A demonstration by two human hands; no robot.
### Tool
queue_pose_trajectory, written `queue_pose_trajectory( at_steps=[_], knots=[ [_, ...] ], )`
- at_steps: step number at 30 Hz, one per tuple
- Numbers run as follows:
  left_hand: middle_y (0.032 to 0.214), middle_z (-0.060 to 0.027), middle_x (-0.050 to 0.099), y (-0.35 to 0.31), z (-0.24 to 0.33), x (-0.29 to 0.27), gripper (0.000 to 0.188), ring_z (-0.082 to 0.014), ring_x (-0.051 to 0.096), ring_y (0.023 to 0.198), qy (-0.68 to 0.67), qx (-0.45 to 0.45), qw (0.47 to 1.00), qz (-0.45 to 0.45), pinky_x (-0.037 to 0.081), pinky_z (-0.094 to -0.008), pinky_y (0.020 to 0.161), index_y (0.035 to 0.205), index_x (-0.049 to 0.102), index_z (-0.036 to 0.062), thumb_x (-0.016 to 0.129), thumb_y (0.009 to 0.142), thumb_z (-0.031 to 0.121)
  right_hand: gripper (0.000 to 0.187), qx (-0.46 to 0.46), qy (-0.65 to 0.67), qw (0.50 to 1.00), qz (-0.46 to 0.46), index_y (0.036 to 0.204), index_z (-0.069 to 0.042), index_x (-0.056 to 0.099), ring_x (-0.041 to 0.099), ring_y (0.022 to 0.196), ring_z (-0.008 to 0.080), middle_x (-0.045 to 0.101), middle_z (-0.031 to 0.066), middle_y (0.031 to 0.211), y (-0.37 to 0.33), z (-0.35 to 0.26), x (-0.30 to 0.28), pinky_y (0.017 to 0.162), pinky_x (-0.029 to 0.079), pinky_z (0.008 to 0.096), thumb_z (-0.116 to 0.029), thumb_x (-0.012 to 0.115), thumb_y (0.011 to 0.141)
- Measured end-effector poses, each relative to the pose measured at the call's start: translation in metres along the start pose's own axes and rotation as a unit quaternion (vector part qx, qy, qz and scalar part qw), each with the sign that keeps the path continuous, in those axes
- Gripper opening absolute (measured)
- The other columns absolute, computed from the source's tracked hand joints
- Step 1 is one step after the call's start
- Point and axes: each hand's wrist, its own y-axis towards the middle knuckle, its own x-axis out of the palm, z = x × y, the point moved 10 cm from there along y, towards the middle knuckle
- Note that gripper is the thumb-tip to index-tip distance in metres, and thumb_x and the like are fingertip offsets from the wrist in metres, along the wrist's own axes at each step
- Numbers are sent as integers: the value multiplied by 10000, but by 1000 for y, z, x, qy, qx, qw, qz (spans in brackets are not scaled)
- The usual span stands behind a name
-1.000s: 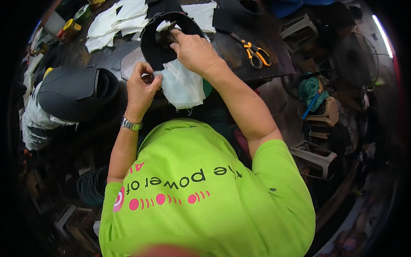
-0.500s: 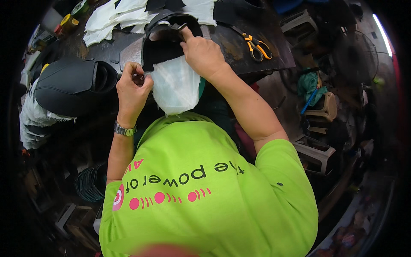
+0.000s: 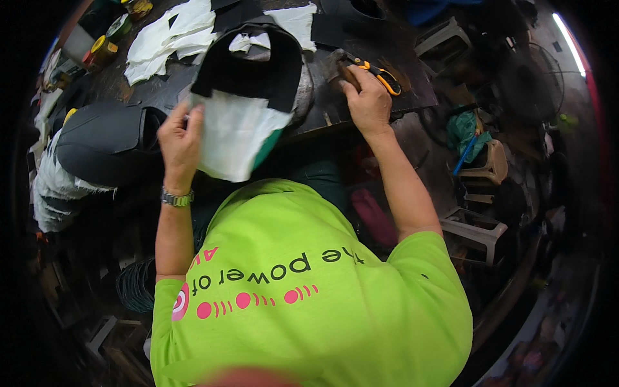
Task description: The person removes a black foam insert from a motorcycle seat, cuts it with shears, and then places a white fabric layer inside the seat shell. The person repeats the cutting and fabric placement steps on the same seat.
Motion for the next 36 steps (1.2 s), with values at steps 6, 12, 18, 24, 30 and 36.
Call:
queue_pose_trajectory(
  at_steps=[6,12,18,24,30,36],
  knots=[
    [1036,-43,701,-5,91,-34,362,-229,661,938,150,340,917,146,515,-349,834,1143,797,143,683,837,-14,387,-25,-108,991,-76,1190,-54,716,634,1021,316,669,111,1108,-5,6,18,920,505,368,-124,785,816],
    [1216,-66,627,-26,22,30,574,-263,577,1200,168,200,965,-1,475,-378,1019,1219,740,144,656,732,-146,256,-73,244,962,-101,1113,-59,742,630,992,281,647,117,1081,-7,-55,-13,945,499,366,-145,770,873],
    [1326,-86,538,-29,-33,17,484,-215,602,1182,77,40,996,31,514,-334,963,1277,690,112,735,824,-54,450,-309,61,945,-87,1017,-79,754,577,1113,317,644,94,1094,-62,-141,-34,1000,438,465,-441,833,763],
    [1249,-104,617,-22,-17,23,377,-254,626,1145,150,81,985,-4,510,-350,957,1209,691,12,772,842,27,357,-295,60,933,-196,950,-108,741,594,1031,270,634,39,935,-87,-129,7,1091,380,525,-366,863,735],
    [1254,-134,617,-13,-29,26,243,-266,623,1149,41,32,998,-42,505,-364,991,1153,695,-35,680,922,38,284,-336,27,914,-227,909,-135,748,605,998,272,635,21,874,-93,-130,15,1128,356,564,-304,868,715],
    [1329,-107,618,-7,-45,57,453,-189,598,1210,-549,-189,806,-113,471,-330,1021,1420,476,-27,520,1079,268,290,-292,120,922,-224,943,-104,758,616,894,224,648,5,840,-68,-130,8,1091,398,559,-296,869,755]
  ],
)
